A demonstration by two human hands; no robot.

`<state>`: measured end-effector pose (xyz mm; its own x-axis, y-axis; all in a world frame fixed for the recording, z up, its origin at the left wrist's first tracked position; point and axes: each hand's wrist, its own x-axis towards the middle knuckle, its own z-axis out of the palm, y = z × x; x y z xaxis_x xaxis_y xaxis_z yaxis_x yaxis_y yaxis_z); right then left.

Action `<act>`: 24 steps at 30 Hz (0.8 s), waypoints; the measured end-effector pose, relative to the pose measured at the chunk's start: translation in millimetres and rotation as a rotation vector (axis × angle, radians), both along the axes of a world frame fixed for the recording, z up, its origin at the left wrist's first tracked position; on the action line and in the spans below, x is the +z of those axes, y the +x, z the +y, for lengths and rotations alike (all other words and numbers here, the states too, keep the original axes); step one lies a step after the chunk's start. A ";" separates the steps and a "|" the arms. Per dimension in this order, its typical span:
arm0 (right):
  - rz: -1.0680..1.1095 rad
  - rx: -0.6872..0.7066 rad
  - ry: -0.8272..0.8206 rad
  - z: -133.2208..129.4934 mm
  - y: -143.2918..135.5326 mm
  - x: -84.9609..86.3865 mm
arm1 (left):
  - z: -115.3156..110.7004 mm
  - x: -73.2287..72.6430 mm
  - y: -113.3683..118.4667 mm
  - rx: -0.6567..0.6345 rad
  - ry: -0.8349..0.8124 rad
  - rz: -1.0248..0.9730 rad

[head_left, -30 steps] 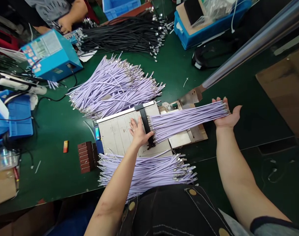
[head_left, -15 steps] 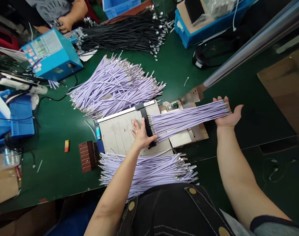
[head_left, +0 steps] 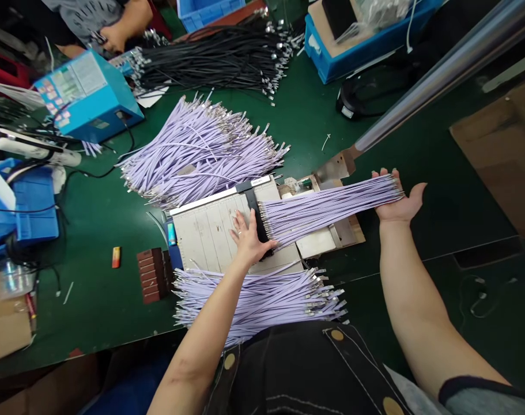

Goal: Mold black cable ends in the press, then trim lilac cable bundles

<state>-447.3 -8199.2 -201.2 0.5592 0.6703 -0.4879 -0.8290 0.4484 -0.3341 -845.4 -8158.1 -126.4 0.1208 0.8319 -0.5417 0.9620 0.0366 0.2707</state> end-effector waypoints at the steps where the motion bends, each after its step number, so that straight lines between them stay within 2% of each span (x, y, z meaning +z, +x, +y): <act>1: 0.004 0.002 0.005 -0.1 -0.4 0.8 | 0.0 -0.6 -0.1 0.017 0.019 0.012; 9: 0.075 -0.060 -0.003 1.9 -6.0 11.0 | -1.0 3.6 -6.5 -0.007 -0.046 -0.007; 16: 0.048 -0.050 0.016 1.2 -6.4 9.7 | -8.3 -2.9 -4.5 0.014 0.025 -0.026; 20: 0.036 -0.058 0.009 1.5 -6.5 8.9 | -14.7 -2.3 -5.0 -0.029 0.002 -0.042; 24: 0.084 -0.090 -0.008 2.4 -8.2 10.9 | -21.5 -7.3 -1.6 -0.026 0.069 -0.016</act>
